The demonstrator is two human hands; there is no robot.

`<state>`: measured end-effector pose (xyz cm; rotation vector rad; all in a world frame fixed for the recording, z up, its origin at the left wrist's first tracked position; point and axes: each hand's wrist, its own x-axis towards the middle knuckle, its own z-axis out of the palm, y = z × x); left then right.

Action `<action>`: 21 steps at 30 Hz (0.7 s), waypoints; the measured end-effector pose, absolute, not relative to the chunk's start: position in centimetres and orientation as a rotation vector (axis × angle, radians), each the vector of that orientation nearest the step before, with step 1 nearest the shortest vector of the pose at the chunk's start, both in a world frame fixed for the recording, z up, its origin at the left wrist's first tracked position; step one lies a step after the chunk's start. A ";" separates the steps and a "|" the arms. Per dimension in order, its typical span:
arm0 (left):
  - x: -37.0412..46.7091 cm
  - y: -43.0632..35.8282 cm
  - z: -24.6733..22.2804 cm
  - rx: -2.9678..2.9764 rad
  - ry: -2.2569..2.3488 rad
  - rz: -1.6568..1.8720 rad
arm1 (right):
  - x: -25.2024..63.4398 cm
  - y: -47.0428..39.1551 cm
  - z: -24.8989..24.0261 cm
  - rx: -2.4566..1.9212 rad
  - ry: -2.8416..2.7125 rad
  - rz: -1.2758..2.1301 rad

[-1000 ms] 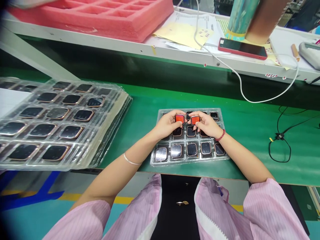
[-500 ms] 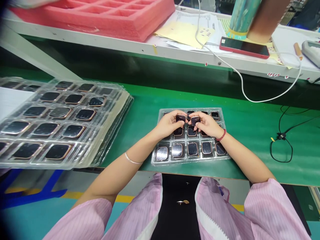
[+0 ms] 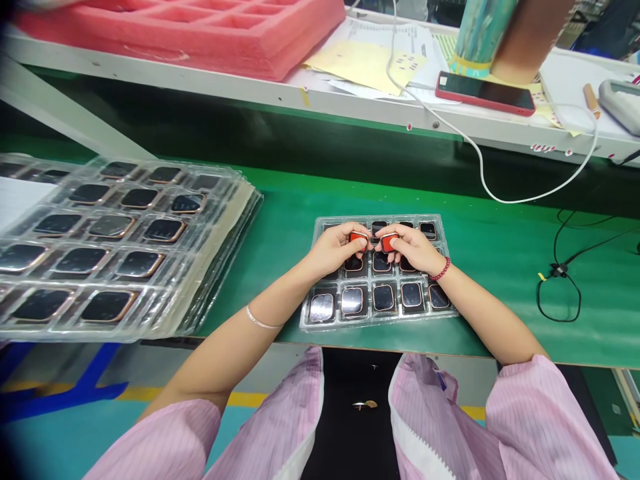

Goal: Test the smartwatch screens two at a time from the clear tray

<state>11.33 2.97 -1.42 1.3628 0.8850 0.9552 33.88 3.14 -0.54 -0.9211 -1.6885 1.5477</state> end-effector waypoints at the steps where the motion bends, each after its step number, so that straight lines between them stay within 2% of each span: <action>1: 11.4 2.9 -1.3 1.364 0.881 0.954 | 33.9 3.1 -0.5 -0.916 -1.690 1.551; 21: 11.1 2.9 -1.1 1.386 0.942 0.932 | 33.7 3.0 -0.5 -0.913 -1.663 1.555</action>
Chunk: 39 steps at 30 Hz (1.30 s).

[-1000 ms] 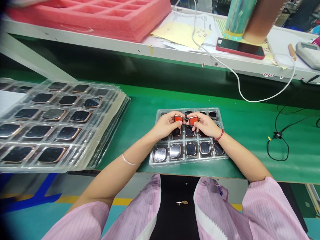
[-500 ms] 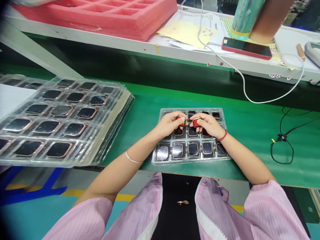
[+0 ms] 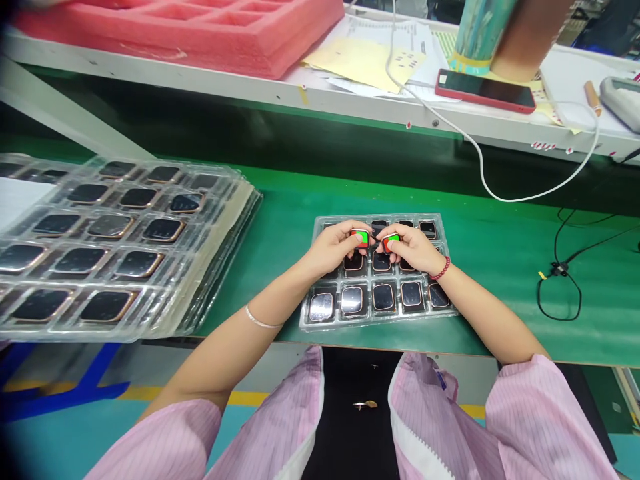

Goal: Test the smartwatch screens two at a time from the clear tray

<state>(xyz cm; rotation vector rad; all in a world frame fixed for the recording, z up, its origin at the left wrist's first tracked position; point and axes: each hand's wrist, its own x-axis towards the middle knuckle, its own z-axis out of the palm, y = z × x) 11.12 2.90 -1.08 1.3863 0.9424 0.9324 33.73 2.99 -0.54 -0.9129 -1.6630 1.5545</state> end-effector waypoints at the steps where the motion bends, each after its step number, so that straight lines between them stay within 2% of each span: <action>1: 11.1 2.9 -1.2 1.390 0.938 0.933 | 33.8 3.0 -0.5 -0.908 -1.670 1.555; 27: 11.2 2.7 -1.3 1.541 0.973 0.964 | 33.6 2.7 -0.5 -0.859 -1.861 1.355; 39: 11.1 3.2 -2.1 1.428 0.901 0.973 | 33.9 3.3 -1.3 -0.885 -1.791 1.450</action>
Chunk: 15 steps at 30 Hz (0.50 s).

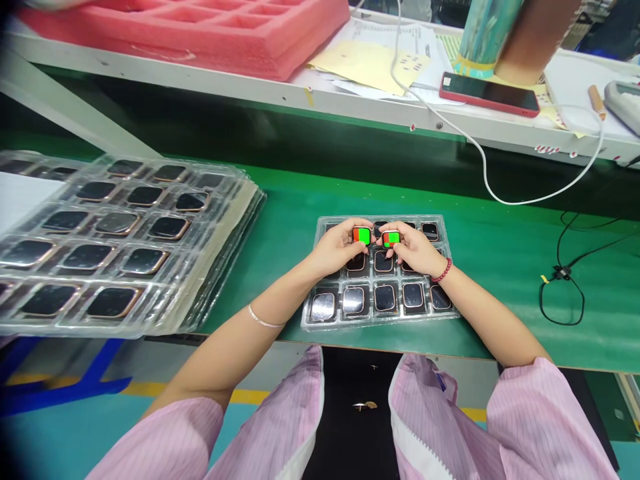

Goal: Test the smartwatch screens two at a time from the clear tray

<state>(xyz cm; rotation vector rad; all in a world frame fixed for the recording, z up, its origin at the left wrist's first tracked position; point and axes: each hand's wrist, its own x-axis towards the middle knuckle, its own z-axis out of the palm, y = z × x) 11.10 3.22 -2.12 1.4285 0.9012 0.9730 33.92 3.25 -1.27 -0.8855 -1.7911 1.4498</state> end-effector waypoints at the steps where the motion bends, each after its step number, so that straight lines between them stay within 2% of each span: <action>1: 11.0 3.2 -2.1 1.429 0.895 0.968 | 33.9 3.3 -1.3 -0.883 -1.794 1.444; 15: 10.9 3.1 -1.8 1.432 0.912 0.934 | 33.8 2.9 -0.8 -0.916 -1.797 1.450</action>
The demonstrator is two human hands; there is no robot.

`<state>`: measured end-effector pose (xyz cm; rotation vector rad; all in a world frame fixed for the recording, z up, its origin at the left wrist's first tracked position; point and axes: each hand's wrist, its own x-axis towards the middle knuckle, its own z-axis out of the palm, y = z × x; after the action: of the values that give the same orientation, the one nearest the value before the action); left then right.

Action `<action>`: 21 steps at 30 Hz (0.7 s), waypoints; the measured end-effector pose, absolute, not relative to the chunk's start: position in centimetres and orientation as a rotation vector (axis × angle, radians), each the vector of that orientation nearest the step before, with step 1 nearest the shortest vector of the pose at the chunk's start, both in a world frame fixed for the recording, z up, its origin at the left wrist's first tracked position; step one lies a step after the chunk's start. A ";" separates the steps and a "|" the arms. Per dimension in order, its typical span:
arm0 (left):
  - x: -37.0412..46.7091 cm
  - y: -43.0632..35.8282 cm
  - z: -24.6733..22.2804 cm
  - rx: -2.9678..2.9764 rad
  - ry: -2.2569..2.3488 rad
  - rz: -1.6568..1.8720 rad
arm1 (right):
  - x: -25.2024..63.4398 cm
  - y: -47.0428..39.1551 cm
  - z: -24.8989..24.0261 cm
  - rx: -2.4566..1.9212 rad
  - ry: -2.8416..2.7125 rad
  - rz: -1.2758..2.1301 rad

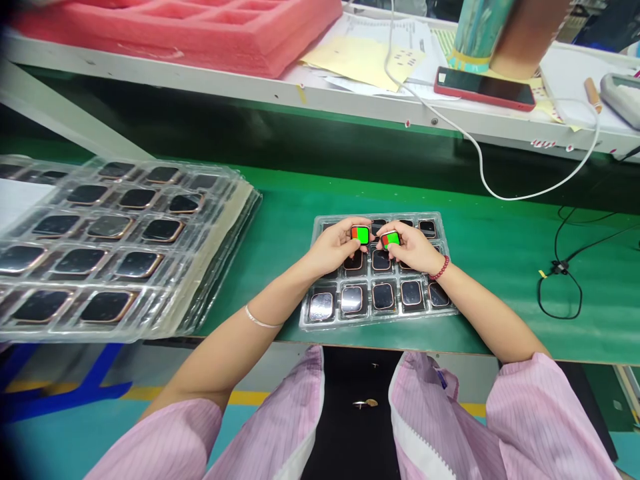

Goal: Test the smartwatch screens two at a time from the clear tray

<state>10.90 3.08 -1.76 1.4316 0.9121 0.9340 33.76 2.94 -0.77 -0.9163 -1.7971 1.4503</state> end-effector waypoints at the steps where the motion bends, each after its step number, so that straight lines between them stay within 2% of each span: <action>1: 10.9 3.1 -1.8 1.425 0.920 0.938 | 33.7 2.9 -0.7 -0.906 -1.805 1.446; 21: 11.1 2.8 -0.7 1.409 0.966 0.878 | 33.7 2.8 -0.2 -0.975 -1.732 1.441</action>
<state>11.08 2.81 -0.74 1.4088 0.9663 0.8782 33.65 2.80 -0.23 -0.9746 -1.7316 1.4407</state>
